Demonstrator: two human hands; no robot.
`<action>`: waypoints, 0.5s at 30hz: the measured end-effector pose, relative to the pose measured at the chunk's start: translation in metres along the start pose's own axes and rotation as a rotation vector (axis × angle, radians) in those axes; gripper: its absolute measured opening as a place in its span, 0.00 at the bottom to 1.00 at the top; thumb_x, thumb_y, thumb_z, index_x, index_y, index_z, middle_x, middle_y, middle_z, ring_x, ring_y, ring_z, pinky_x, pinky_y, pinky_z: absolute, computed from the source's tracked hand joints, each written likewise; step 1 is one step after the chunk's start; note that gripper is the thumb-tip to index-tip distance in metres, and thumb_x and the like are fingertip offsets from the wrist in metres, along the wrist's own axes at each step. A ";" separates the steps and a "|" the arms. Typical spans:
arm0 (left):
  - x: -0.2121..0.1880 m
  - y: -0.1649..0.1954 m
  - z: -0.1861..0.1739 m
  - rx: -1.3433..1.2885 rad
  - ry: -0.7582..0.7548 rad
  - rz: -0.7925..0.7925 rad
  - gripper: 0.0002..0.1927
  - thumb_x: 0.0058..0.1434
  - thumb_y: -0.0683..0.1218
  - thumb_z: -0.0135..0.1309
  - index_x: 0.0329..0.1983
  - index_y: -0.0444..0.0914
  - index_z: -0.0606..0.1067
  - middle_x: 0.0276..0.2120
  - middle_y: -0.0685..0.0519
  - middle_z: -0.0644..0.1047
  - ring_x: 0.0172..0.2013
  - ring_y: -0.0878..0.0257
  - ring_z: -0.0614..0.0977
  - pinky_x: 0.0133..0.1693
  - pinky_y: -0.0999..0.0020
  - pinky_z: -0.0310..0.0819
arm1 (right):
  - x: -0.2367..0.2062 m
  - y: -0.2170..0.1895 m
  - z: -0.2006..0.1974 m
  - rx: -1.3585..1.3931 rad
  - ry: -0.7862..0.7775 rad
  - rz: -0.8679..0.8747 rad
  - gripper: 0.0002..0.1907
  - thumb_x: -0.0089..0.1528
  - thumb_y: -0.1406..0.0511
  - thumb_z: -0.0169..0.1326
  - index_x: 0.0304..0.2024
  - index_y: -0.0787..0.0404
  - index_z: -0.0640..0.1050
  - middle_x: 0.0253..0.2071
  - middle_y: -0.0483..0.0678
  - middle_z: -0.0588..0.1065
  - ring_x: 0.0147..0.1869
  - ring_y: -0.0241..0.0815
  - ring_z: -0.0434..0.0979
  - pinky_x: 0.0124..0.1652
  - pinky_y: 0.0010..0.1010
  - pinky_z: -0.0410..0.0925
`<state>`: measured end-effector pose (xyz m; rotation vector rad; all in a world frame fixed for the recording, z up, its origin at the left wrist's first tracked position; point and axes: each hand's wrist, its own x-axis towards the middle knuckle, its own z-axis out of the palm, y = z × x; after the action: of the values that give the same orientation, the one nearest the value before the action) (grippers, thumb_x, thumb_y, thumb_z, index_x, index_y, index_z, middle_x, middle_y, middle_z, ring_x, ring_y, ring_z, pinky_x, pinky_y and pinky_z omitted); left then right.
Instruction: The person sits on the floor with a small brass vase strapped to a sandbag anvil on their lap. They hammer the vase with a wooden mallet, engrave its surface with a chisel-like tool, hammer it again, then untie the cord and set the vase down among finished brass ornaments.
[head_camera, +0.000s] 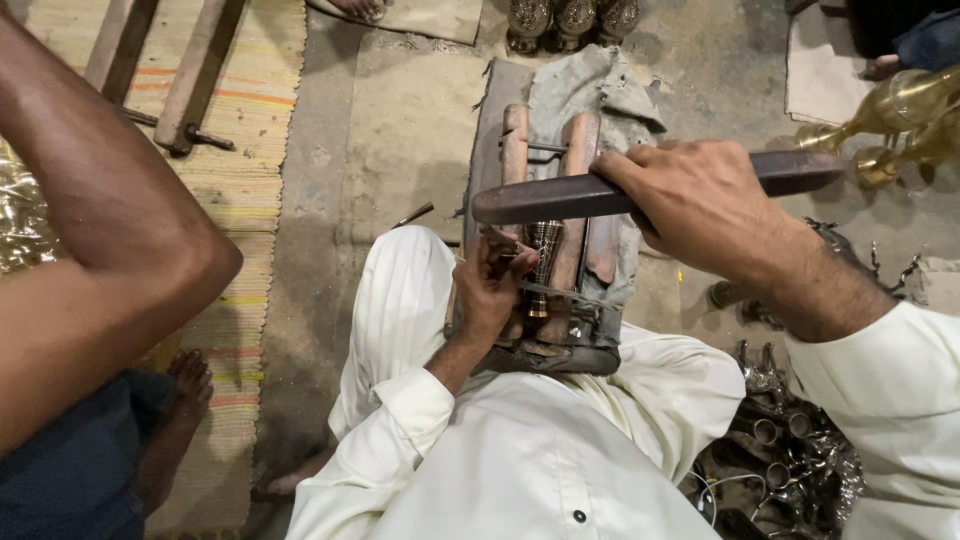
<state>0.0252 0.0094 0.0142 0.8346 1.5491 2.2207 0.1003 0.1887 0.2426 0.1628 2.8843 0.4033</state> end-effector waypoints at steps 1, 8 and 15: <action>0.000 0.001 0.000 0.084 0.012 -0.023 0.11 0.66 0.38 0.57 0.50 0.34 0.72 0.38 0.49 0.84 0.42 0.65 0.87 0.46 0.69 0.84 | -0.001 0.001 0.002 -0.003 0.115 -0.033 0.17 0.60 0.66 0.57 0.53 0.56 0.75 0.32 0.45 0.77 0.33 0.40 0.78 0.29 0.33 0.70; 0.000 0.008 -0.006 0.354 -0.040 0.059 0.13 0.65 0.44 0.64 0.47 0.35 0.75 0.35 0.50 0.85 0.38 0.62 0.89 0.38 0.70 0.84 | -0.007 -0.005 -0.001 -0.255 0.056 -0.057 0.20 0.63 0.65 0.56 0.59 0.53 0.75 0.35 0.45 0.79 0.29 0.35 0.77 0.25 0.25 0.70; 0.013 0.011 -0.010 0.437 -0.129 0.098 0.14 0.62 0.43 0.65 0.48 0.37 0.76 0.38 0.48 0.85 0.41 0.58 0.89 0.38 0.65 0.83 | -0.017 -0.002 -0.006 -0.217 -0.038 0.082 0.17 0.67 0.68 0.49 0.58 0.51 0.74 0.34 0.45 0.79 0.30 0.36 0.77 0.25 0.29 0.70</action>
<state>0.0092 0.0053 0.0253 1.1715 1.9980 1.8672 0.1147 0.1832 0.2515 0.2490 2.7793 0.7154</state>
